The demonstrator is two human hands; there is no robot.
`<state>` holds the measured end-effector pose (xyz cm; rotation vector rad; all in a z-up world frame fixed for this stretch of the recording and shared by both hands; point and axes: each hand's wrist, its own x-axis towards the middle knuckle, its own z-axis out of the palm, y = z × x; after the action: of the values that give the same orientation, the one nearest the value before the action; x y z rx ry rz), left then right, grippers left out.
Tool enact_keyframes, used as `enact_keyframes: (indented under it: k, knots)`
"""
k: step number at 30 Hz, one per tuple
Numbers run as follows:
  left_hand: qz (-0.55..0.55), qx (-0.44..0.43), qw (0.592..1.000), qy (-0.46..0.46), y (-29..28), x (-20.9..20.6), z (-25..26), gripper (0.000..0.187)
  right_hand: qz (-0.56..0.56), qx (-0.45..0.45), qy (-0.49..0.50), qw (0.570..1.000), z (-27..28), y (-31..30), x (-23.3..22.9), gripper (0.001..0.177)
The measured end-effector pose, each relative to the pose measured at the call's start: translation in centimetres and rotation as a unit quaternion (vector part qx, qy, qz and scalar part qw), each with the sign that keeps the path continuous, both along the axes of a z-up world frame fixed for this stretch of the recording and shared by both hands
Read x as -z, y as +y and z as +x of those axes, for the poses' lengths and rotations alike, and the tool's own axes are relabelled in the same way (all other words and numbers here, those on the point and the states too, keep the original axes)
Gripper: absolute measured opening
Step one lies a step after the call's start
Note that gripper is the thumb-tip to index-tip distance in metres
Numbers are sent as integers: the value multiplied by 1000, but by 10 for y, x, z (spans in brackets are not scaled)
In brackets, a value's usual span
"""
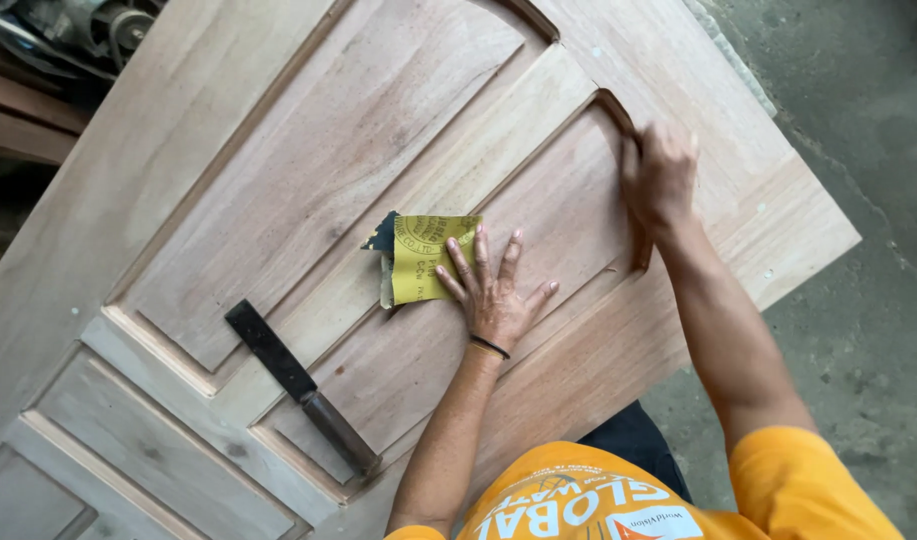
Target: The person sands the curved edge of a wooden door panel using a sanding block and sandpaper. They then switch to a metal scraper tool to smooth the same curved area, followed by further sanding with a small piece of sandpaper.
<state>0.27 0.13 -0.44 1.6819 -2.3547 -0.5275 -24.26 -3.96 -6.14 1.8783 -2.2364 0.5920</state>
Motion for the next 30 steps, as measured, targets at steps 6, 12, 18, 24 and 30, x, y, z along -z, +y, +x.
enact_keyframes:
  k: [6,12,18,24,30]
  knots:
    - [61,-3,998,-30,-4,-5,0,80,19,-45,-77,996,11,-32,-30,17]
    - [0,-3,1000,2,0,2,1,80,-8,-5,-59,998,2,-12,-7,18]
    - [2,-6,1000,15,1,5,1,79,-25,9,-50,998,5,-19,-14,17]
    - [-9,-4,1000,10,0,2,0,80,71,133,-106,983,40,101,-38,26]
    - [2,-5,1000,9,1,0,0,80,71,125,-65,987,20,83,-3,22]
